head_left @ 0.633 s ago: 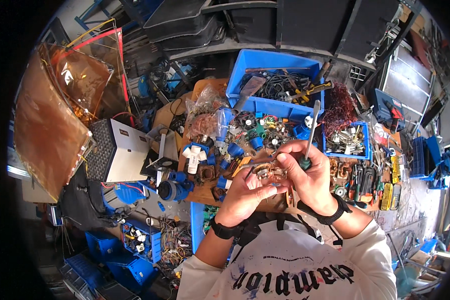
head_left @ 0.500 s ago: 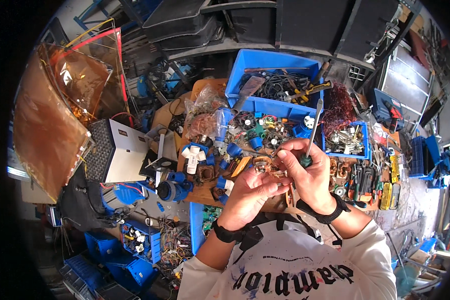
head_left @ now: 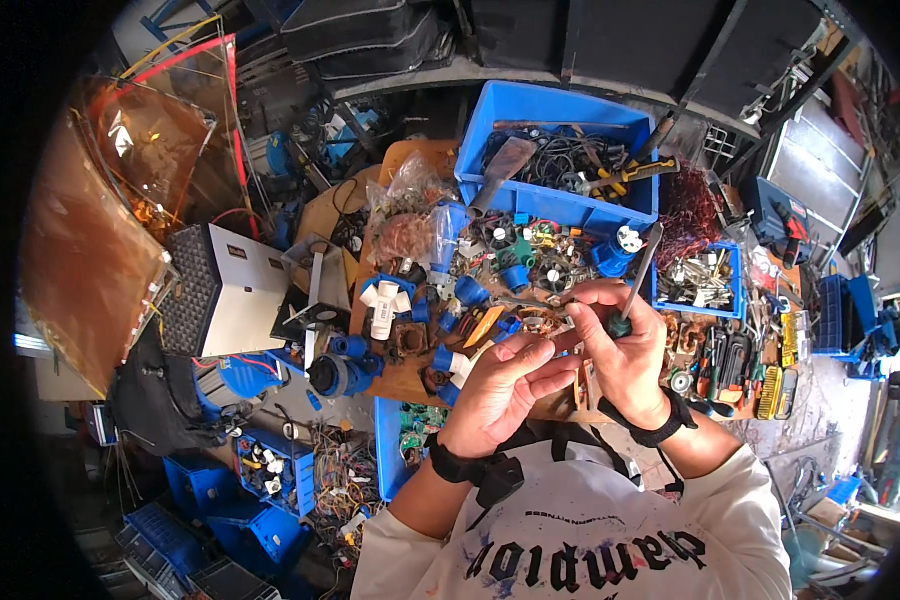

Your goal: The person uses a screwdriver to manipulate a small, copper-wound electrical component, likely a motor or generator armature. They repeatedly insert the tool into the component's slots and rotate it, while holding the object steady with their other hand. The task involves continuous, repetitive adjustment of the internal parts of the component.

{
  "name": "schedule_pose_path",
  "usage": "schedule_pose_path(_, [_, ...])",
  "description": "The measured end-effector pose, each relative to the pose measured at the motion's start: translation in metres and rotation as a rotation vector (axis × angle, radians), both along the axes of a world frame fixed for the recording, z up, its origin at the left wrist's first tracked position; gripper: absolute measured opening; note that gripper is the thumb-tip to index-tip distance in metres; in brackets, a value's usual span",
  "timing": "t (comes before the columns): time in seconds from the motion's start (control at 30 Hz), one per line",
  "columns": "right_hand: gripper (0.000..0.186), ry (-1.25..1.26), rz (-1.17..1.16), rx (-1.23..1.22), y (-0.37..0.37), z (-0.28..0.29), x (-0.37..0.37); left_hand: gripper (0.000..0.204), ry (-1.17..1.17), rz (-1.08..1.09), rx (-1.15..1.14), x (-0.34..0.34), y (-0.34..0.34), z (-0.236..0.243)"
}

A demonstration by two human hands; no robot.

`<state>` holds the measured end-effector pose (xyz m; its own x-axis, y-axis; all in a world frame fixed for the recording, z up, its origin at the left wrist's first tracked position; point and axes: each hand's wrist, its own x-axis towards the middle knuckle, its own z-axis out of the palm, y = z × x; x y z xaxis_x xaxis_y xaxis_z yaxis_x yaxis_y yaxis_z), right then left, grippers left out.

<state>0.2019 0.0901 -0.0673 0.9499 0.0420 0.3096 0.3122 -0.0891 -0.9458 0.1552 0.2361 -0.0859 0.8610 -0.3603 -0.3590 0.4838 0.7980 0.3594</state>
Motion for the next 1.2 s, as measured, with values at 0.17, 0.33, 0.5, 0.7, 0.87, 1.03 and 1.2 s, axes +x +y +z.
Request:
schedule_pose_path(0.17, [0.01,0.017,0.0,-0.074,0.012,-0.007,0.011,0.012,0.057,-0.007,-0.075,0.012,0.014,-0.018])
schedule_pose_path(0.33, [0.01,0.092,-0.029,-0.046,0.025,-0.018,0.025,0.012,0.118,0.047,-0.043,0.024,0.026,-0.037])
schedule_pose_path(0.5, [0.009,0.3,-0.058,0.052,0.037,-0.022,0.04,0.011,0.094,0.004,-0.07,0.038,0.046,-0.052])
schedule_pose_path(0.7, [0.006,0.372,-0.202,0.16,0.047,-0.032,0.068,0.01,0.076,0.092,-0.13,0.055,0.077,-0.078])
schedule_pose_path(0.87, [0.006,0.432,-0.285,0.193,0.036,-0.041,0.085,0.009,0.111,0.183,-0.123,0.076,0.117,-0.107])
schedule_pose_path(1.03, [0.008,0.45,-0.32,0.176,0.031,-0.042,0.092,0.012,0.101,0.358,0.072,0.119,0.185,-0.158])
schedule_pose_path(1.2, [0.01,0.463,-0.385,0.177,0.017,-0.048,0.09,0.014,0.144,0.452,0.657,0.179,0.251,-0.195])
